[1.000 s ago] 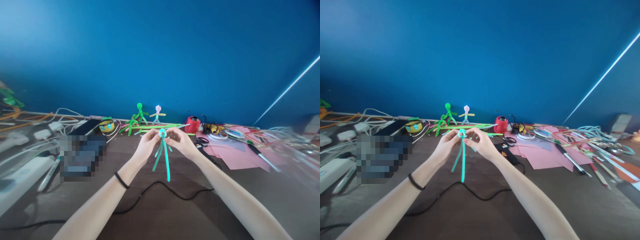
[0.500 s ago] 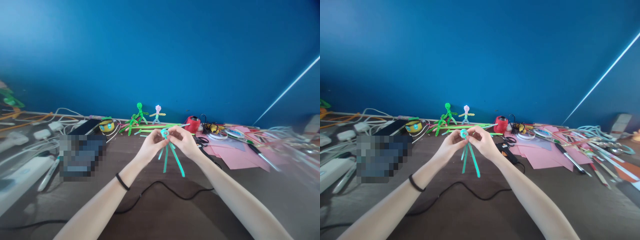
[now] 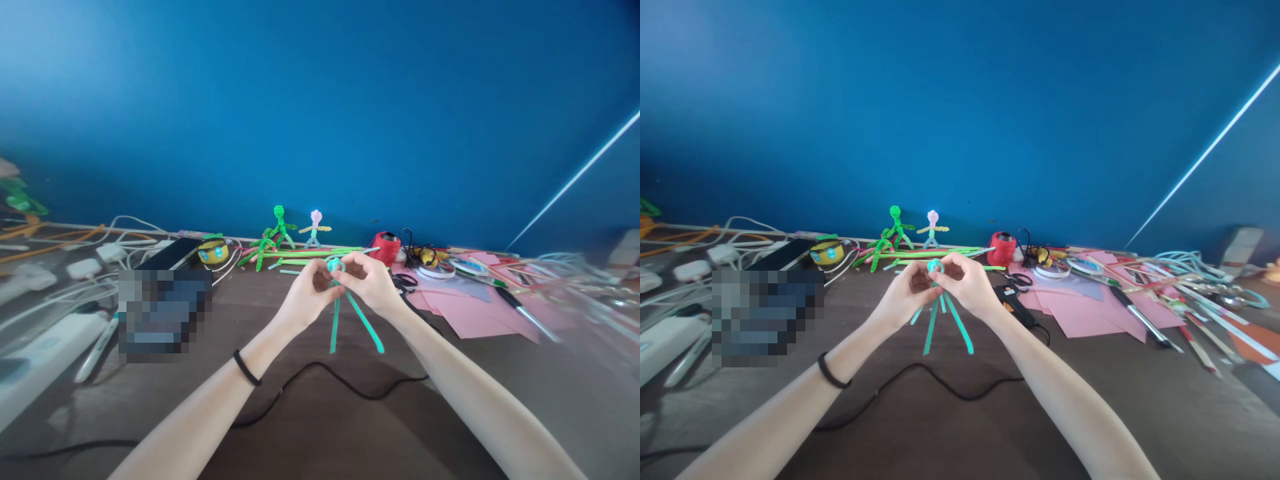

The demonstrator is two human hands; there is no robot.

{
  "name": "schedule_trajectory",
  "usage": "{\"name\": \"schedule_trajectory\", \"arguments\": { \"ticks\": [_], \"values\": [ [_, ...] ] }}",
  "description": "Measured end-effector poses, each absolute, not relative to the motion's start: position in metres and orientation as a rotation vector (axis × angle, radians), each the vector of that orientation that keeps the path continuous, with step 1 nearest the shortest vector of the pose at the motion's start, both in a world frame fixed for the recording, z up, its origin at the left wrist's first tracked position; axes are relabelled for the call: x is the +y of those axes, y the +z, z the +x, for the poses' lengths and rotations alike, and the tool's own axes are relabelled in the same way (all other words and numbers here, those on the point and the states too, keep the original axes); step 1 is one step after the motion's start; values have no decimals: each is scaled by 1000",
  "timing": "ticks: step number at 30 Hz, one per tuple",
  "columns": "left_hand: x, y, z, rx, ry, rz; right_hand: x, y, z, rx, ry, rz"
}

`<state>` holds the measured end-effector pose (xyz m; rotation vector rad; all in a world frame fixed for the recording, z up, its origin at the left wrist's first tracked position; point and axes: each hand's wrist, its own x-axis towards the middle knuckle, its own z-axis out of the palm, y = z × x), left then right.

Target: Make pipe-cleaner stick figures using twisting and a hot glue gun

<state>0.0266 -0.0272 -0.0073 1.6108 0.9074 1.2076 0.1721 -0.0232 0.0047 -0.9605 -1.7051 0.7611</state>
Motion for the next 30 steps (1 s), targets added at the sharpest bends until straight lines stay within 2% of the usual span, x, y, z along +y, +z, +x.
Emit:
{"name": "schedule_trajectory", "arguments": {
  "ticks": [7,18,30],
  "values": [
    [-34,-4,31,926,1156,1559,-24,0,170,-1667,830,-955],
    [-32,-16,34,881,1287,1546,-26,4,170,-1637,728,-1008],
    [-37,-14,36,795,1207,1232,-26,5,170,-1584,805,-973]
  ]
}}
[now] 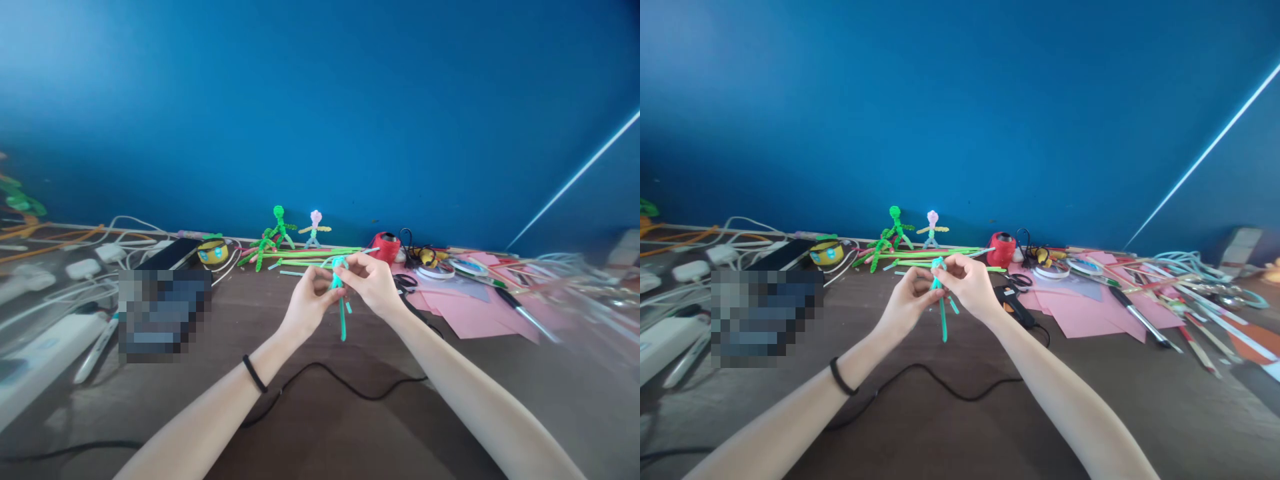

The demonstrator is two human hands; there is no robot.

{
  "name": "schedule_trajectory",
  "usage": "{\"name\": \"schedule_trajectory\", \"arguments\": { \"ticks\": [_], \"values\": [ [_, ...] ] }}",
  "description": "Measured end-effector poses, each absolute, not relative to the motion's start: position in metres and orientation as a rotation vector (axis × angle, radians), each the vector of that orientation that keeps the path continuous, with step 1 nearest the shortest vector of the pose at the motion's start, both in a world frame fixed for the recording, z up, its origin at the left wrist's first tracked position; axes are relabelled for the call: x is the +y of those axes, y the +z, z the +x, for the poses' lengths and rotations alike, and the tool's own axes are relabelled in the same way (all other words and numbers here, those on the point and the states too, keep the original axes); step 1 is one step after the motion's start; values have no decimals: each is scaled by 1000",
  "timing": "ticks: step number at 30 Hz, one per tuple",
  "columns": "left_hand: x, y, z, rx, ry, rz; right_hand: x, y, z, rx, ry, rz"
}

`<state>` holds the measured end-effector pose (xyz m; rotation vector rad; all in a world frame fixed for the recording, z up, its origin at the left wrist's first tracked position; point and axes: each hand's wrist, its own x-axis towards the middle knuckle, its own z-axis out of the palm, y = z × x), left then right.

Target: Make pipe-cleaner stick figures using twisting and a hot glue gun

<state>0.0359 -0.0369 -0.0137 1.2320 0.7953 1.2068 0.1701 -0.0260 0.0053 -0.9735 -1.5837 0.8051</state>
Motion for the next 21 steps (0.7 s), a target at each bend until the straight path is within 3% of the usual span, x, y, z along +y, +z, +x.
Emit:
{"name": "schedule_trajectory", "arguments": {
  "ticks": [21],
  "values": [
    [-25,-19,27,759,1264,1332,-19,5,176,-1555,843,-954]
  ]
}}
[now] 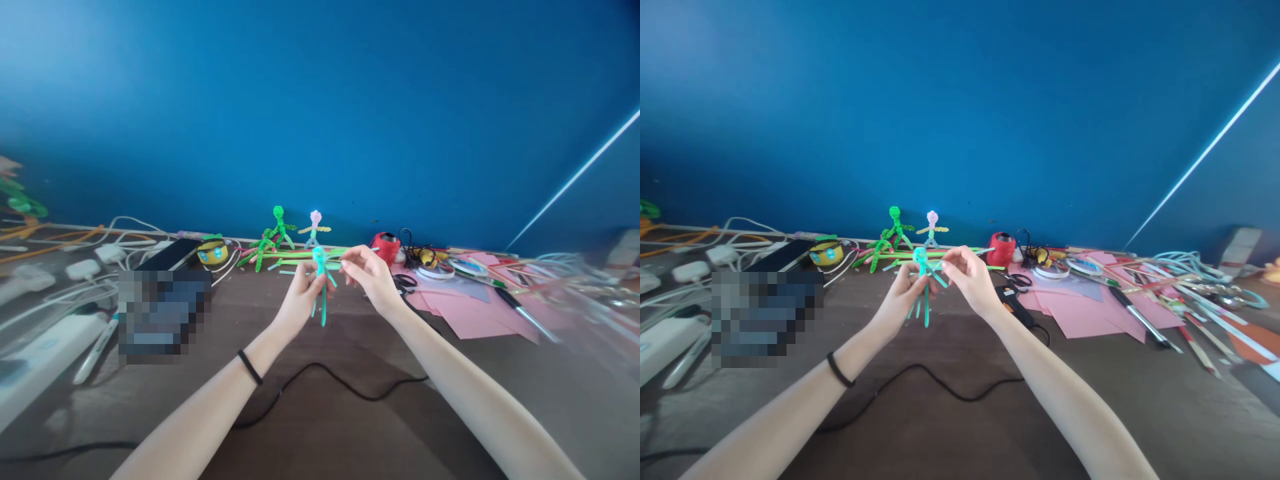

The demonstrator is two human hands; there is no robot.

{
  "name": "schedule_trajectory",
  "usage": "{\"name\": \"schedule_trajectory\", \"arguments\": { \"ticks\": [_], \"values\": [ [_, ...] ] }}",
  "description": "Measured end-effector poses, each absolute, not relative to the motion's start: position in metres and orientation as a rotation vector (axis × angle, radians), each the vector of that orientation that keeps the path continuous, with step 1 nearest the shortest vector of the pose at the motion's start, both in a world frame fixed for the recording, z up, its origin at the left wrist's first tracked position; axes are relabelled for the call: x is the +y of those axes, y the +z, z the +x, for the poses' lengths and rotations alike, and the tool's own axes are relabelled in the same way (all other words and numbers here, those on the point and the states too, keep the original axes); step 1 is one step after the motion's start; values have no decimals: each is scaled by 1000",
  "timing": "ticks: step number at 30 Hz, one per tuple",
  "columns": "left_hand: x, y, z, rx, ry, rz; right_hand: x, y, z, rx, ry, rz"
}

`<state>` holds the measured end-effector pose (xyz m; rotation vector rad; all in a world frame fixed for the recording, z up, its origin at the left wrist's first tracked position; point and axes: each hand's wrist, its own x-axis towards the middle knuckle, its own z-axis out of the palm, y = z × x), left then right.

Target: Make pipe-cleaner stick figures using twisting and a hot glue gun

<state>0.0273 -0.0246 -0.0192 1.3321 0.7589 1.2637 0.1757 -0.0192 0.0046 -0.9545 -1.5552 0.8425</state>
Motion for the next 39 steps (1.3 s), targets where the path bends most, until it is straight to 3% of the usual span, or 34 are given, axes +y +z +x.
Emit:
{"name": "schedule_trajectory", "arguments": {
  "ticks": [7,18,39],
  "values": [
    [-23,-20,24,727,1246,1386,-13,-9,173,-1719,717,-1055],
    [-22,-20,22,837,1236,1377,-16,-6,170,-1778,948,-994],
    [-29,-18,27,755,1044,1349,-23,8,180,-1805,374,-907]
  ]
}}
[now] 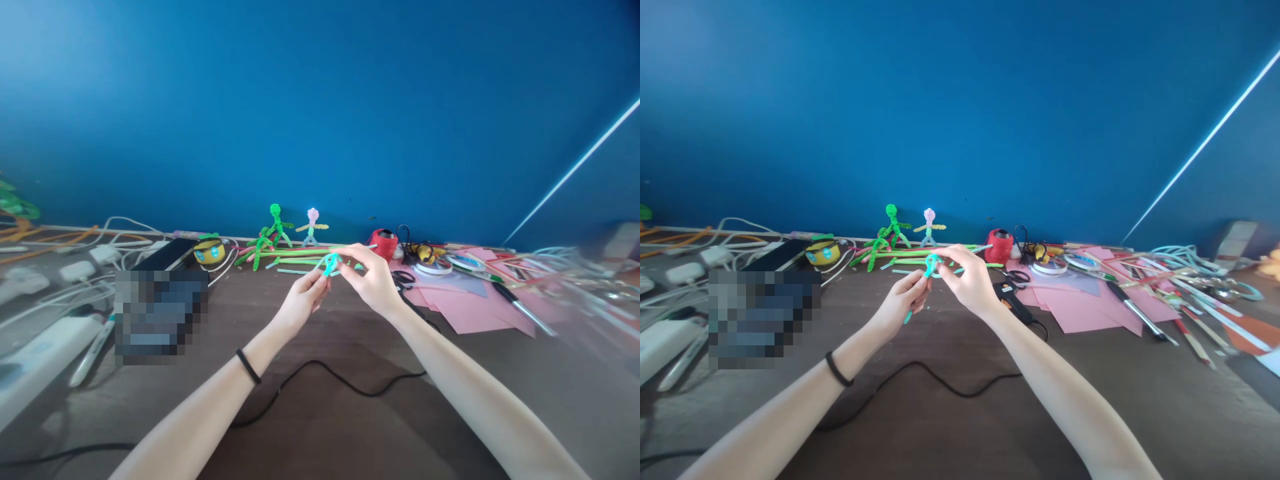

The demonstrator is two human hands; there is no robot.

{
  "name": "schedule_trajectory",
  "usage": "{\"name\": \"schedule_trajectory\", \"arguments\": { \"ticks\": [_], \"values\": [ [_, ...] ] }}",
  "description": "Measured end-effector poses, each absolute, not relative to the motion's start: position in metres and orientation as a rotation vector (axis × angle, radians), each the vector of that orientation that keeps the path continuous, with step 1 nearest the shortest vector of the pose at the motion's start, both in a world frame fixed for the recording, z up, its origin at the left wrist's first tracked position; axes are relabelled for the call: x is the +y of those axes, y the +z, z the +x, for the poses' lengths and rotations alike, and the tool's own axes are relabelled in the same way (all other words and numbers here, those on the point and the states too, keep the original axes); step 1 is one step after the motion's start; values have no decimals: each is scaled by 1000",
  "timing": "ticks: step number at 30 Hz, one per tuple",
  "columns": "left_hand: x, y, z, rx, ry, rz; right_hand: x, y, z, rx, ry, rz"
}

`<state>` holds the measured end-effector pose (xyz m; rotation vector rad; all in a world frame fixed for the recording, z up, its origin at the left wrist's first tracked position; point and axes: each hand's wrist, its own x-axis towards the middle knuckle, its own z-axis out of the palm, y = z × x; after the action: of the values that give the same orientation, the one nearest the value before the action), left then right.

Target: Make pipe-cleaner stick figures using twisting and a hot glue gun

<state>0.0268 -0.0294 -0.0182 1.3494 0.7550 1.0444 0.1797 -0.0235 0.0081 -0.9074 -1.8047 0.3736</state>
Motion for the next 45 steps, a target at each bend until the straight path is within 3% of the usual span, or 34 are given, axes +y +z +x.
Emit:
{"name": "schedule_trajectory", "arguments": {
  "ticks": [8,18,29,39,45],
  "values": [
    [-36,-11,29,866,1085,1551,-27,7,177,-1715,511,-982],
    [-33,-17,28,875,1074,1634,-31,5,174,-1784,242,-999],
    [-35,-19,31,873,1075,1632,-37,2,167,-1736,196,-1012],
    [-33,-17,30,896,1146,1487,-29,4,172,-1753,455,-988],
    [-33,-17,30,902,1147,1483,-29,7,176,-1698,379,-944]
  ]
}}
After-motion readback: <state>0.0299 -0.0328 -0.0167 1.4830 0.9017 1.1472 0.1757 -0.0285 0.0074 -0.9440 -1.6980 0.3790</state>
